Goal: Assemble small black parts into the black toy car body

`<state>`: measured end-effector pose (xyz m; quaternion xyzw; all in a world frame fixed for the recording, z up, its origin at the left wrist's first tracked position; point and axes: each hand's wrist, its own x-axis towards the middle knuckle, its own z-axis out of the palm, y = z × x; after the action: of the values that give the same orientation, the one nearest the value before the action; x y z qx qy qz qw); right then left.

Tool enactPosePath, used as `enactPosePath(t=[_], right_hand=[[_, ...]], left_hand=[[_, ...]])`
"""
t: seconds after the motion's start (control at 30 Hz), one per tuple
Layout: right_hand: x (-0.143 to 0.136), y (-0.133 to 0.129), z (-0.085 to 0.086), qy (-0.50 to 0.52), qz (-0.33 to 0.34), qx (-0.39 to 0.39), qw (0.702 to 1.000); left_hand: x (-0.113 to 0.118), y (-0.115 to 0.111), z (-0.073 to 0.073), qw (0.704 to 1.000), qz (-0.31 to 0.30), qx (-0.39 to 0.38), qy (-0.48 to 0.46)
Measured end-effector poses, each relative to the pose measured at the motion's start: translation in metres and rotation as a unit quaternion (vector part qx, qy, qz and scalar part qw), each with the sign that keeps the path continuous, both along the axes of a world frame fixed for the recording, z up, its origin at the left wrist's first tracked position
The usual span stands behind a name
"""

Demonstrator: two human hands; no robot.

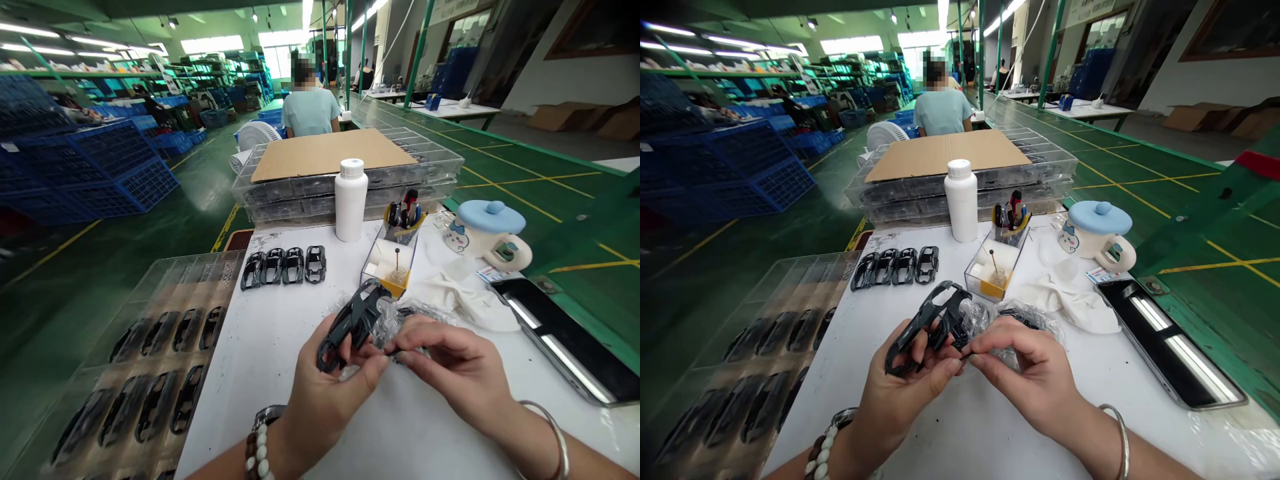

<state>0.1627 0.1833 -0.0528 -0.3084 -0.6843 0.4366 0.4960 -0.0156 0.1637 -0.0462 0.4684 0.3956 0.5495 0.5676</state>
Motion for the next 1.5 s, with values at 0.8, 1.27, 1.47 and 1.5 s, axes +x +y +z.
enactPosePath(t=[0.8, 1.27, 1.47, 1.5], right_hand=[[0.003, -0.006, -0.011, -0.013, -0.022, 0.001, 1.0], [0.002, -0.007, -0.011, -0.014, -0.033, -0.007, 0.999], [0.001, -0.008, -0.011, -0.019, -0.034, -0.007, 0.999], [0.001, -0.008, -0.012, -0.02, -0.035, -0.005, 0.999]], left_hand=[[-0.004, -0.006, -0.006, 0.968, 0.028, 0.159, 0.191], [-0.003, -0.005, -0.008, 0.973, 0.03, 0.156, 0.168], [-0.005, -0.007, -0.01, 0.972, 0.034, 0.154, 0.172], [-0.005, -0.008, -0.01, 0.972, 0.034, 0.153, 0.174]])
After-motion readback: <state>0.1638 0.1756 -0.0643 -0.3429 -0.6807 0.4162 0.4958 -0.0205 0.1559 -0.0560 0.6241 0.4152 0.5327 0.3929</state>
